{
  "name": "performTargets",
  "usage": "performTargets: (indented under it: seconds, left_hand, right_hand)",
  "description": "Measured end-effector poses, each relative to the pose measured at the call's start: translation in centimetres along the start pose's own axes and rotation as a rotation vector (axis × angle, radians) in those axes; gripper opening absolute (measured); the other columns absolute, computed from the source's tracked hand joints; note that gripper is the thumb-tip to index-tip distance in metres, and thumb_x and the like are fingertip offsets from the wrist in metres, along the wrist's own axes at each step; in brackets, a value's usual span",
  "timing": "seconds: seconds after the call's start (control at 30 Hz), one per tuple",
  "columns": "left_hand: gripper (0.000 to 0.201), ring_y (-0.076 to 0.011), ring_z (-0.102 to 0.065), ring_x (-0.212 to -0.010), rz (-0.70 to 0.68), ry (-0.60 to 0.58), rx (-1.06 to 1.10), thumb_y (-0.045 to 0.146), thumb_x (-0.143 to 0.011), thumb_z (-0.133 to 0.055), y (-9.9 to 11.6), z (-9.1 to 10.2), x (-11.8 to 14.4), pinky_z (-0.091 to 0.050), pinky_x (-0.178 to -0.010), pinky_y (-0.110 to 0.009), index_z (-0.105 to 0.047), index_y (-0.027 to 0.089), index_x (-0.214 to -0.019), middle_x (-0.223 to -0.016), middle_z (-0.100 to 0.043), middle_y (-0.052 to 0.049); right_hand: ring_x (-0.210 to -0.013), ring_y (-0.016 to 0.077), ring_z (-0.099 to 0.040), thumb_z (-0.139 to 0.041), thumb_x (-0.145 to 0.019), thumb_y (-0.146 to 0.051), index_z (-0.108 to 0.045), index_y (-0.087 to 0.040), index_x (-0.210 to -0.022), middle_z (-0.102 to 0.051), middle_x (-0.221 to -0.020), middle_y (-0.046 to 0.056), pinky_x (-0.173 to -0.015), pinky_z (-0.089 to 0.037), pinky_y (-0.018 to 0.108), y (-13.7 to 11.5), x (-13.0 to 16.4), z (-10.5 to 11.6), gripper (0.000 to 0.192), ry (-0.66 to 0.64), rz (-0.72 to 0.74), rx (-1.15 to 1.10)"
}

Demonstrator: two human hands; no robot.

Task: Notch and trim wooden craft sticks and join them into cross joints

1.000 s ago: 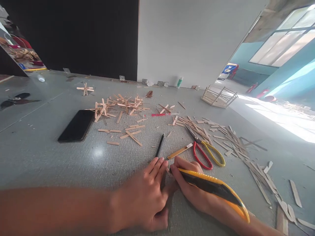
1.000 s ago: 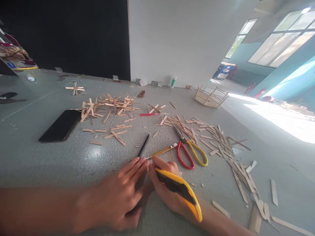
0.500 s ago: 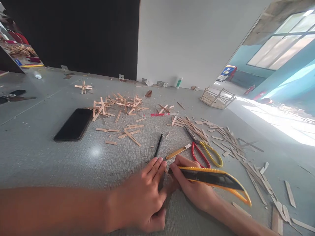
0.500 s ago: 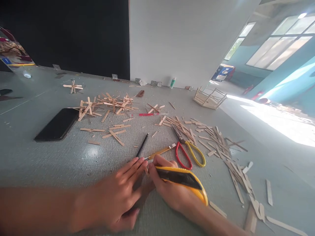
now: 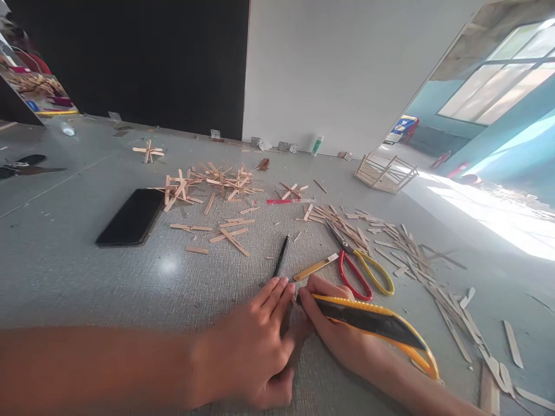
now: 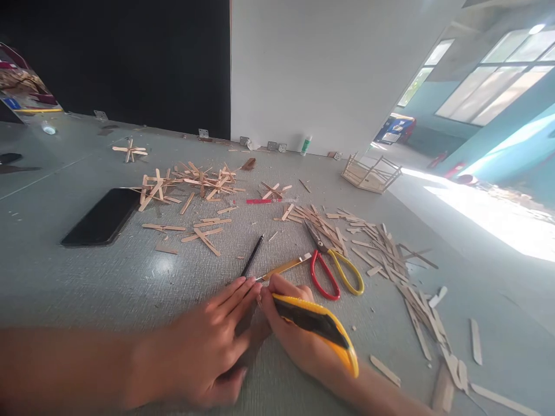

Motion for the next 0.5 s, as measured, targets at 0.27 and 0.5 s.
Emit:
performTargets:
  seconds: [0.27,0.5]
  left_hand:
    - [0.053,-0.0472,-0.057,-0.133,0.003,0.0,-0.009,0.049,-0.09,-0.056,0.05,0.22,-0.11,-0.033,-0.117,-0.052,-0.068,0.004,-0.114,-0.136,-0.059,-0.038]
    - [0.061,-0.0476,-0.053,-0.136,0.005,0.006,0.017,0.05,-0.092,-0.053,0.1,-0.15,0.19,-0.03,-0.118,-0.054,-0.062,0.001,-0.129,-0.139,-0.056,-0.039]
  right_hand:
    - [-0.052,0.0131,-0.04,-0.042,-0.104,-0.04,-0.034,-0.025,-0.066,-0.039,-0.057,-0.007,-0.057,-0.037,0.028,-0.48,-0.45,-0.4,0.042,0.033,0.075,-0.006]
    - [-0.048,0.0114,-0.036,-0.042,-0.104,-0.038,-0.032,-0.025,-0.067,-0.035,-0.055,-0.009,-0.052,-0.032,0.026,-0.3,-0.33,-0.43,0.04,0.014,0.111,-0.018]
Point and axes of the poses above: each hand's wrist, its own x-axis away from the middle knuckle, its own z-axis out of the back of the hand, y = z × x, the point moved 1 cm from there along -x, towards the middle knuckle
